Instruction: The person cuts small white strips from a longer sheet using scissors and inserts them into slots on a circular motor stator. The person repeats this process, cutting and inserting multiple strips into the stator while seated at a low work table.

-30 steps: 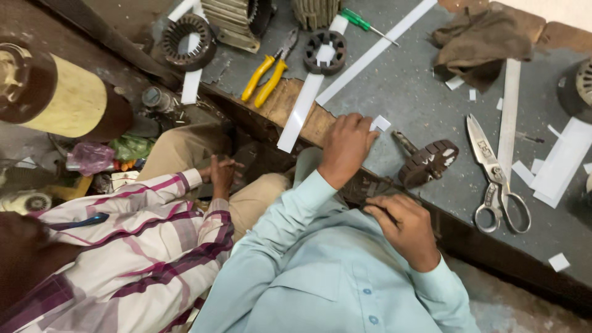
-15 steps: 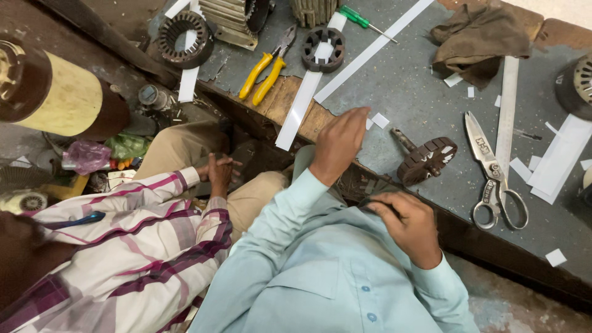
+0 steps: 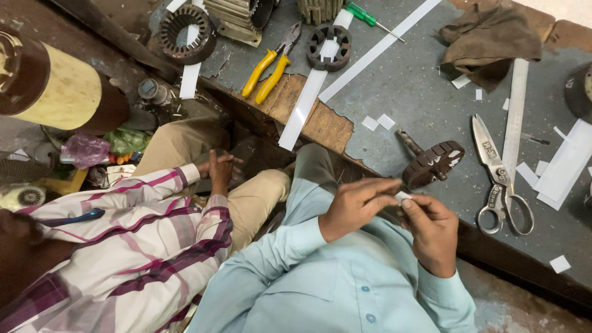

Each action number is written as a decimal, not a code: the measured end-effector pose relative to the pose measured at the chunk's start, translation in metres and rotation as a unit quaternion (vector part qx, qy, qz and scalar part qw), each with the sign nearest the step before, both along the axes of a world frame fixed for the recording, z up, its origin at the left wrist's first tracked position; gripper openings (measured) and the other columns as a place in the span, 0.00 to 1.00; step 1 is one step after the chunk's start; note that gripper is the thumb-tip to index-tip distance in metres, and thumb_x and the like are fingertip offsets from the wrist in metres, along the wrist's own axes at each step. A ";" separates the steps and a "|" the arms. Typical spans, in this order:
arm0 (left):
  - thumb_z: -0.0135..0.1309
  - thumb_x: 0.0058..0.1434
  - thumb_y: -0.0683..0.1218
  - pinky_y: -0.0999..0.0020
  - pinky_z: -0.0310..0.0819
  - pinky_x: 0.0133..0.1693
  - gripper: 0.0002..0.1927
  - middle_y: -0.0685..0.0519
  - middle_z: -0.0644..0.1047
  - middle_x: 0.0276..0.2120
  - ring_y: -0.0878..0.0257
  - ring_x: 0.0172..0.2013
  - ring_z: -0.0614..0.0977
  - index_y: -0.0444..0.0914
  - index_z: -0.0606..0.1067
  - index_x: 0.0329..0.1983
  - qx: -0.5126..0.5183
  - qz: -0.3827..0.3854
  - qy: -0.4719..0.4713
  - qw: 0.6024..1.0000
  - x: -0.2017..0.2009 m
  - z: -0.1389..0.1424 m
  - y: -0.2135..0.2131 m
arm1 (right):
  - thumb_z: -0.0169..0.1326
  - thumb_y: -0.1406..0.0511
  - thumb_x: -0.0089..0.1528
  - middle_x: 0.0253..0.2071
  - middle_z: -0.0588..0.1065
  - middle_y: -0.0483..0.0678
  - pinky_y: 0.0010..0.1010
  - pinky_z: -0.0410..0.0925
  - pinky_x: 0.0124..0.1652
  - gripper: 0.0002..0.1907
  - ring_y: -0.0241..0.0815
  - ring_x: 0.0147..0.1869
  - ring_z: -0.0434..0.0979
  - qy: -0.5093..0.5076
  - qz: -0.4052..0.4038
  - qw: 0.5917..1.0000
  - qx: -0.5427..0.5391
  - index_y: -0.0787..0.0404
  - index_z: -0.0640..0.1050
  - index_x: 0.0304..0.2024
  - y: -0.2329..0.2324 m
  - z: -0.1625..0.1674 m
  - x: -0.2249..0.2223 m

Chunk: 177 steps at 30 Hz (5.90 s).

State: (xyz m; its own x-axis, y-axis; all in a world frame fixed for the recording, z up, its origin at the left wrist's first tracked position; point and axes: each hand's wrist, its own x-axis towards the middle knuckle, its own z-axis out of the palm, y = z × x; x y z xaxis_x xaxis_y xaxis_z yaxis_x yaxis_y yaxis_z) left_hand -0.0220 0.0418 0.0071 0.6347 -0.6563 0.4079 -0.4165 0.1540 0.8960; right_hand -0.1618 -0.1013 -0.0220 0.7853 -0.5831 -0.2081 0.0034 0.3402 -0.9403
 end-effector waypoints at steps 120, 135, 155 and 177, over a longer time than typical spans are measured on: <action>0.61 0.64 0.42 0.66 0.81 0.46 0.07 0.51 0.84 0.42 0.58 0.43 0.87 0.38 0.82 0.44 0.043 -0.095 0.129 0.986 0.016 -0.013 -0.014 | 0.56 0.75 0.63 0.37 0.79 0.49 0.23 0.67 0.35 0.10 0.35 0.35 0.75 -0.021 0.010 0.993 0.112 0.64 0.79 0.47 -0.008 0.001 -0.001; 0.68 0.58 0.49 0.66 0.77 0.44 0.20 0.50 0.82 0.38 0.60 0.40 0.83 0.40 0.81 0.53 0.091 0.012 0.042 0.995 0.030 0.004 -0.040 | 0.66 0.75 0.64 0.39 0.80 0.52 0.32 0.69 0.43 0.06 0.43 0.42 0.78 0.011 -0.095 0.793 -0.601 0.66 0.82 0.42 -0.023 0.063 0.044; 0.60 0.65 0.49 0.67 0.74 0.53 0.22 0.49 0.80 0.51 0.59 0.52 0.81 0.38 0.76 0.61 0.072 -0.120 0.082 0.987 0.047 0.010 -0.043 | 0.70 0.66 0.61 0.38 0.80 0.51 0.38 0.70 0.45 0.13 0.47 0.44 0.78 0.122 -0.011 0.734 -0.668 0.60 0.85 0.48 -0.057 0.092 0.053; 0.59 0.55 0.41 0.52 0.74 0.43 0.08 0.43 0.76 0.35 0.45 0.41 0.78 0.33 0.76 0.36 0.201 0.143 -0.288 0.925 0.107 -0.010 -0.078 | 0.76 0.59 0.47 0.71 0.62 0.65 0.49 0.63 0.70 0.55 0.65 0.74 0.65 0.068 -0.007 0.797 -0.600 0.62 0.62 0.71 -0.028 0.054 0.041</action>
